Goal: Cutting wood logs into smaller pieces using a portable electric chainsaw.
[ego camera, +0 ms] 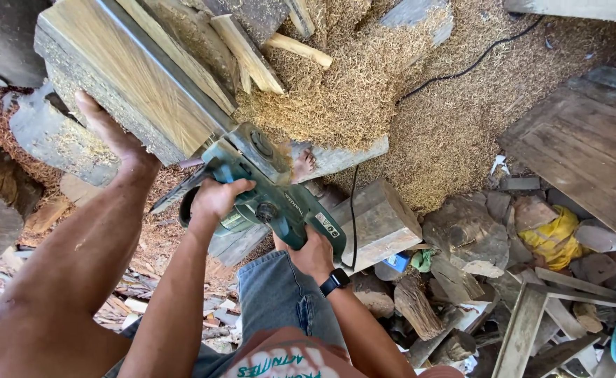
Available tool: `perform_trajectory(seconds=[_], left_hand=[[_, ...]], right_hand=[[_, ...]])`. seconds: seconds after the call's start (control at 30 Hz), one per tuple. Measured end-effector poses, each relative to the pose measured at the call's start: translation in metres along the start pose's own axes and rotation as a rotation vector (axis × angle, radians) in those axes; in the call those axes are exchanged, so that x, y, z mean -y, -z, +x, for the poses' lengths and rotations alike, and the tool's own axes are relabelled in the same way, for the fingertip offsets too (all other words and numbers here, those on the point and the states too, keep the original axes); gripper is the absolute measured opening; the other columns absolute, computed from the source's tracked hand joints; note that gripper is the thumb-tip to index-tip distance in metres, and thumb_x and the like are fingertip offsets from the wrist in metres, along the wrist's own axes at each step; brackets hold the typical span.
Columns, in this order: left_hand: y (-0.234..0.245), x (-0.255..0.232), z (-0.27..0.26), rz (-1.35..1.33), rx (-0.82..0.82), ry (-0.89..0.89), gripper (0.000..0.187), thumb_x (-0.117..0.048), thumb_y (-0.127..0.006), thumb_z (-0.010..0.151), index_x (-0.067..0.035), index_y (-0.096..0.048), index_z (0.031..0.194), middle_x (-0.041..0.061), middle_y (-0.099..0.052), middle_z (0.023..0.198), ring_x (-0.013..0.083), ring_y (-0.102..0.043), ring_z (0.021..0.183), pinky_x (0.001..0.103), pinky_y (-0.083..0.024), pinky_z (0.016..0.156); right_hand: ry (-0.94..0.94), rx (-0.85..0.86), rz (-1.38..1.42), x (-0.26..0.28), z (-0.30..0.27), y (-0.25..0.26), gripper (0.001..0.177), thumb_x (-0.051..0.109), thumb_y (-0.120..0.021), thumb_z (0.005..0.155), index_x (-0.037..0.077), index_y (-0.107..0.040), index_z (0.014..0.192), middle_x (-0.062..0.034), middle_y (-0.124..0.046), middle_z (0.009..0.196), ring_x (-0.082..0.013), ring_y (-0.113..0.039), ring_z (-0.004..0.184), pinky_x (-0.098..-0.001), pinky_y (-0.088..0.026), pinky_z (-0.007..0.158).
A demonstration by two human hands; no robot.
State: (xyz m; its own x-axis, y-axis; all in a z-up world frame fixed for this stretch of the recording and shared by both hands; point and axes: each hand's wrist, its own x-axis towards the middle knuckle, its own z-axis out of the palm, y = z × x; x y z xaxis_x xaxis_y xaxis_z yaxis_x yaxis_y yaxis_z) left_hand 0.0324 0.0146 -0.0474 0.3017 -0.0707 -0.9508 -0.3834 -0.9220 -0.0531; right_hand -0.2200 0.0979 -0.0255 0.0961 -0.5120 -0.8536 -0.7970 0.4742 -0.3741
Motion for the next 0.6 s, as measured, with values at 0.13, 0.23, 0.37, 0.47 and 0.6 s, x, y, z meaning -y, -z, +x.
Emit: perform_trajectory(seconds=[0.13, 0.23, 0.37, 0.47, 0.6], left_hand=[[0.004, -0.004, -0.002, -0.009, 0.008, 0.007, 0.074, -0.060, -0.078, 0.061, -0.004, -0.078, 0.110, 0.018, -0.078, 0.108, 0.0314, -0.074, 0.102, 0.039, -0.052, 0.091], [0.005, -0.006, -0.002, -0.027, 0.015, -0.014, 0.074, -0.059, -0.077, 0.060, -0.004, -0.077, 0.111, 0.017, -0.078, 0.108, 0.0308, -0.074, 0.102, 0.038, -0.052, 0.091], [0.007, -0.010, -0.005, -0.003, 0.016, -0.005, 0.075, -0.059, -0.076, 0.060, -0.004, -0.078, 0.111, 0.017, -0.078, 0.109, 0.0306, -0.074, 0.103, 0.039, -0.052, 0.091], [0.007, -0.011, -0.004, 0.013, 0.022, 0.004, 0.075, -0.060, -0.076, 0.060, -0.004, -0.079, 0.110, 0.017, -0.078, 0.109, 0.0308, -0.074, 0.103, 0.039, -0.052, 0.091], [0.004, -0.010, -0.002, 0.049, 0.015, 0.028, 0.077, -0.063, -0.075, 0.062, -0.002, -0.079, 0.110, 0.019, -0.077, 0.111, 0.0322, -0.073, 0.105, 0.040, -0.052, 0.092]], right_hand=[[0.003, -0.009, -0.006, 0.000, -0.004, -0.001, 0.037, 0.028, -0.079, 0.079, 0.007, -0.068, 0.106, -0.0224, -0.074, 0.093, -0.0441, -0.071, 0.089, -0.0522, -0.056, 0.079], [-0.017, 0.019, -0.023, 0.001, -0.006, 0.002, 0.037, 0.028, -0.079, 0.078, 0.007, -0.067, 0.106, -0.0221, -0.074, 0.091, -0.0440, -0.071, 0.088, -0.0526, -0.057, 0.078], [-0.023, 0.018, -0.033, 0.005, -0.009, 0.004, 0.039, 0.030, -0.081, 0.077, 0.007, -0.067, 0.105, -0.0219, -0.075, 0.089, -0.0442, -0.071, 0.087, -0.0532, -0.056, 0.077], [-0.043, 0.026, -0.040, 0.007, -0.010, 0.005, 0.039, 0.031, -0.081, 0.078, 0.007, -0.066, 0.105, -0.0221, -0.075, 0.089, -0.0440, -0.071, 0.088, -0.0528, -0.056, 0.078], [-0.016, 0.040, -0.006, -0.004, -0.006, 0.000, 0.040, 0.033, -0.080, 0.079, 0.005, -0.065, 0.104, -0.0215, -0.074, 0.089, -0.0419, -0.073, 0.087, -0.0501, -0.057, 0.078]])
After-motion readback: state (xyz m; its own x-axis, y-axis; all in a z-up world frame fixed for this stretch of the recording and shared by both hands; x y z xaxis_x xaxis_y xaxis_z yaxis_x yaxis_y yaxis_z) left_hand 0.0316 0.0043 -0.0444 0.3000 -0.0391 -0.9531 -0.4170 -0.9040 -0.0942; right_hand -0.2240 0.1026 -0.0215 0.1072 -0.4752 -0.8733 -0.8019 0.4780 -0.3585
